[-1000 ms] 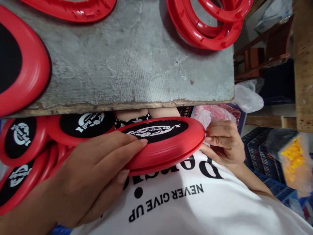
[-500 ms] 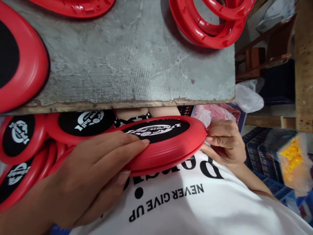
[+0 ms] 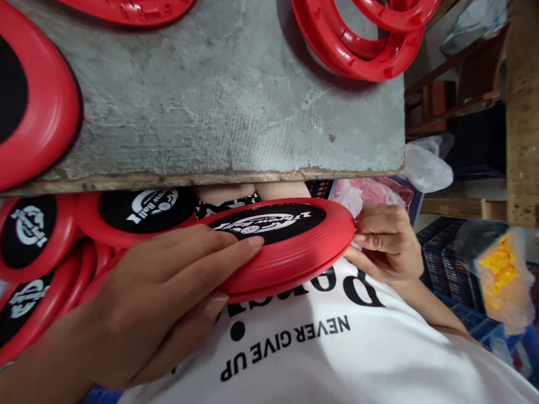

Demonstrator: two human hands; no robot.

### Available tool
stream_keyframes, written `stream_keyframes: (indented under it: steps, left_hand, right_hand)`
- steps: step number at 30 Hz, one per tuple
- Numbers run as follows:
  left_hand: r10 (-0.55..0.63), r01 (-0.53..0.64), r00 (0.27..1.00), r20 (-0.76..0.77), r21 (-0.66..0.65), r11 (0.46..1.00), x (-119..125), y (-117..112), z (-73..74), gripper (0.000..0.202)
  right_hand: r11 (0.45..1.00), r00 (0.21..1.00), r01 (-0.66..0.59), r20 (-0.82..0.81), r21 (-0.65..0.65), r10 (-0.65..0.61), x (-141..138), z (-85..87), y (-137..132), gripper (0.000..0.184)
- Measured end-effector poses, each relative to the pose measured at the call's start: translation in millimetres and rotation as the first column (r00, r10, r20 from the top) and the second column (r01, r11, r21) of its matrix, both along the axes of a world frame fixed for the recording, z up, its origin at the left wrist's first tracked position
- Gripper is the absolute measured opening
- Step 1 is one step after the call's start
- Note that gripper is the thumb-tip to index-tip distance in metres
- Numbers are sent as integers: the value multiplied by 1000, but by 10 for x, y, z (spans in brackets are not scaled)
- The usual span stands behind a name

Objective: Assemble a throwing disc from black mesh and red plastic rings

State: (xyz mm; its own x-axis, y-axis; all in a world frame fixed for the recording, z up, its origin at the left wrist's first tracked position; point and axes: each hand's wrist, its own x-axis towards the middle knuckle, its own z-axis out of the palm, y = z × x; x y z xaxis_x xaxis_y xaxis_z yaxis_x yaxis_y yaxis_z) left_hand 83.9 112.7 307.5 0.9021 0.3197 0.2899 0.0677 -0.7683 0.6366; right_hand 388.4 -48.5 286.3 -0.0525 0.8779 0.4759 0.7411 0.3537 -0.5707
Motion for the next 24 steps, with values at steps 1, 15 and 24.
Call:
stream_keyframes:
  steps: [1, 15, 24]
  left_hand:
    - [-37, 37, 999, -5, -36, 999, 1, 12, 8, 58]
    - [-100, 98, 995, -6, -172, 980, -3, 72, 2, 57]
    - [-92, 92, 996, 13, -167, 982, -1, 75, -1, 57]
  right_hand:
    - [1000, 1000, -5, -4, 14, 5, -6, 5, 4, 22]
    - [999, 1000, -16, 4, -49, 16, -7, 23, -4, 22]
    - [998, 998, -56, 43, -4, 56, -13, 43, 46, 29]
